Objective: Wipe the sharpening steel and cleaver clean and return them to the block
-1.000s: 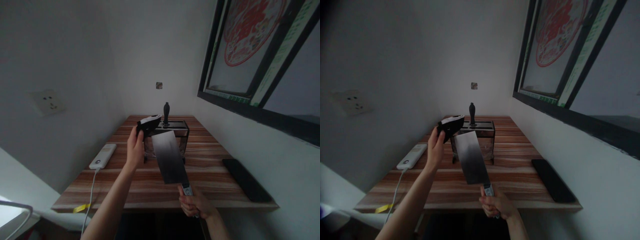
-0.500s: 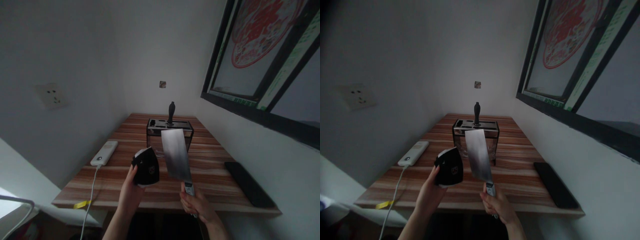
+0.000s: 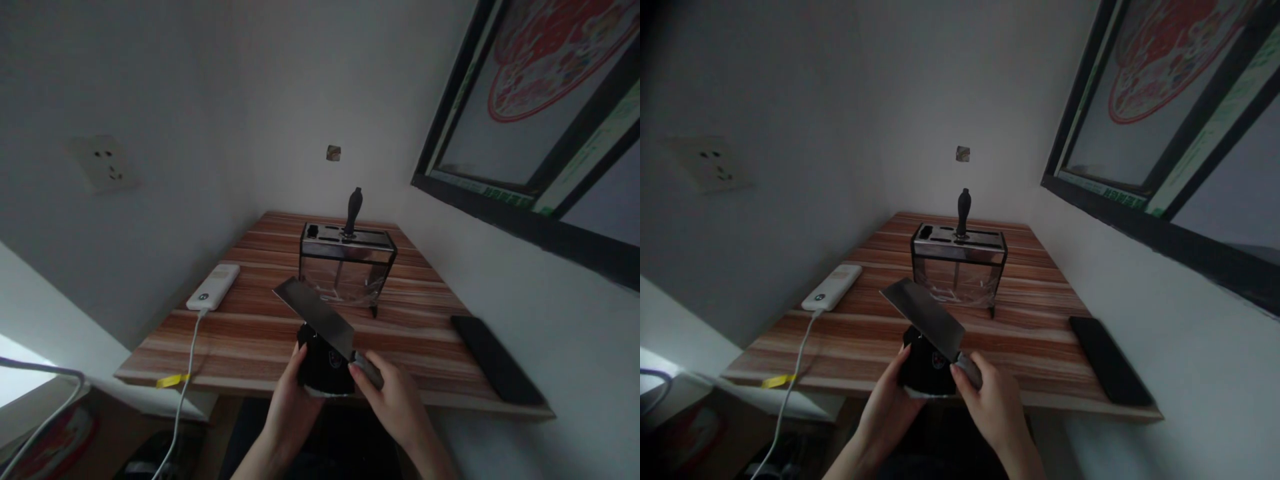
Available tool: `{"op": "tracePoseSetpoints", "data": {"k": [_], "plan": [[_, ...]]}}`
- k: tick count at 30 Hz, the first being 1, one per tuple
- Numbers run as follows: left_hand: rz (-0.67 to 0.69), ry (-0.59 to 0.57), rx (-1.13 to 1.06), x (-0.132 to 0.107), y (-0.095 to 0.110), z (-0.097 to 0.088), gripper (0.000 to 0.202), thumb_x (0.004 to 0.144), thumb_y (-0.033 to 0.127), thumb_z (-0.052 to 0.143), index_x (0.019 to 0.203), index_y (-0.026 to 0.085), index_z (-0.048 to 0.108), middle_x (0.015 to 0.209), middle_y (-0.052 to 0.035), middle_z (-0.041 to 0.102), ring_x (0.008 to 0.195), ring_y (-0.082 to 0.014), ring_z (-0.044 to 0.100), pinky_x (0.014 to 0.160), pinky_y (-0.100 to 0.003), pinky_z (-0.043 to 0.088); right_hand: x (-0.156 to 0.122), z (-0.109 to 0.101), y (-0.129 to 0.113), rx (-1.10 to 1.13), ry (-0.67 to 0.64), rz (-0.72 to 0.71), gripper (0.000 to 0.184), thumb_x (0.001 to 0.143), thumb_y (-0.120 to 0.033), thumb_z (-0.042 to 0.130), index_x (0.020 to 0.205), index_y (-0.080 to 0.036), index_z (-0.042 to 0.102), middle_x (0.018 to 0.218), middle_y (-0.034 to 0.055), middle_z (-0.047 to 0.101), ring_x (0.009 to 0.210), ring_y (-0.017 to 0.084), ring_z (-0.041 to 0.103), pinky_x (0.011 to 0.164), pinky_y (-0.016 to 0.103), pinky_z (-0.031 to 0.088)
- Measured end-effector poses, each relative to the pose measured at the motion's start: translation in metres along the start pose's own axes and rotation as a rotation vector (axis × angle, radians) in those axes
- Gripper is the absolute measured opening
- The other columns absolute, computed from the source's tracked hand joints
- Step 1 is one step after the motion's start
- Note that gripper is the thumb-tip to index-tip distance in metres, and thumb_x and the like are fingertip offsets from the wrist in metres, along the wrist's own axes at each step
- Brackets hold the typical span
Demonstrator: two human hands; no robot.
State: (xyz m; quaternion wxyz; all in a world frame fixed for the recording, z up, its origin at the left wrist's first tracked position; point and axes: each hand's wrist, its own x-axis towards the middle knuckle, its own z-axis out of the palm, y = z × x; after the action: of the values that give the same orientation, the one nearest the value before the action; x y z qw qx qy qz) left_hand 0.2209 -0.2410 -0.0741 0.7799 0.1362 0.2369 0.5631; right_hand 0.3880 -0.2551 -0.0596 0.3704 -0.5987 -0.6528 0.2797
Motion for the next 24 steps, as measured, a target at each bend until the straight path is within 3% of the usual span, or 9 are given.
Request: {"op": "tracePoseSetpoints", "data": {"k": [5, 11, 15, 19, 22, 24], "plan": [[-0.048, 0.116, -0.102, -0.003, 0.000, 0.008, 0.023, 0.079, 0.016, 0.056, 0.100, 0.022, 0.062, 0.092, -0.0020, 0.072, 0.094, -0.0205, 0.067, 0.090, -0.036, 0.051, -0.006, 0.000, -0.005, -0.044, 0.033, 0.001, 0.023, 0.077, -0.045, 0.061, 0.086, -0.023, 0.065, 0.075, 0.0075, 0.068, 0.072, 0.025, 0.063, 0.064, 0.029, 0.039], [-0.057, 0.187, -0.040, -0.006, -0.005, 0.007, 0.018, 0.077, 0.020, 0.059, 0.095, 0.018, 0.062, 0.094, -0.0037, 0.071, 0.086, -0.0194, 0.068, 0.078, -0.031, 0.053, -0.010, -0.012, -0.016, -0.059, -0.144, 0.051, 0.023, 0.074, -0.039, 0.065, 0.091, -0.024, 0.064, 0.087, 0.0062, 0.069, 0.079, 0.024, 0.062, 0.069, 0.030, 0.042], [-0.006, 0.173, -0.005, -0.009, -0.007, 0.007, 0.026, 0.075, 0.021, 0.061, 0.100, 0.020, 0.061, 0.095, -0.0033, 0.071, 0.087, -0.0199, 0.068, 0.078, -0.032, 0.053, -0.010, -0.009, -0.003, 0.137, -0.249, 0.089, 0.033, 0.073, -0.042, 0.067, 0.097, -0.020, 0.061, 0.085, 0.0065, 0.068, 0.058, 0.014, 0.057, 0.053, 0.024, 0.041], [0.134, 0.221, 0.072, -0.012, -0.008, 0.009, 0.035, 0.071, 0.025, 0.066, 0.105, 0.024, 0.060, 0.097, -0.0014, 0.070, 0.096, -0.0214, 0.066, 0.078, -0.030, 0.054, -0.011, -0.002, 0.009, 0.217, -0.524, 0.294, 0.044, 0.079, -0.052, 0.056, 0.103, -0.015, 0.058, 0.050, -0.0048, 0.051, 0.034, 0.008, 0.036, 0.034, 0.020, 0.027], [0.320, 0.299, 0.287, -0.015, -0.006, 0.001, 0.028, 0.069, 0.027, 0.069, 0.096, 0.023, 0.064, 0.099, -0.0018, 0.069, 0.102, -0.0236, 0.063, 0.081, -0.030, 0.054, -0.009, 0.000, 0.008, 0.201, -0.452, 0.170, 0.037, 0.078, -0.048, 0.060, 0.093, -0.015, 0.062, 0.058, -0.0026, 0.054, 0.048, 0.009, 0.046, 0.044, 0.019, 0.035], [0.527, 0.346, 0.484, -0.018, -0.004, -0.011, 0.021, 0.068, 0.022, 0.070, 0.088, 0.023, 0.066, 0.104, -0.0014, 0.068, 0.108, -0.0231, 0.060, 0.085, -0.027, 0.053, -0.005, 0.002, 0.006, 0.159, -0.363, 0.038, 0.032, 0.076, -0.045, 0.062, 0.086, -0.015, 0.065, 0.068, 0.0000, 0.059, 0.060, 0.012, 0.051, 0.054, 0.020, 0.038]]}}
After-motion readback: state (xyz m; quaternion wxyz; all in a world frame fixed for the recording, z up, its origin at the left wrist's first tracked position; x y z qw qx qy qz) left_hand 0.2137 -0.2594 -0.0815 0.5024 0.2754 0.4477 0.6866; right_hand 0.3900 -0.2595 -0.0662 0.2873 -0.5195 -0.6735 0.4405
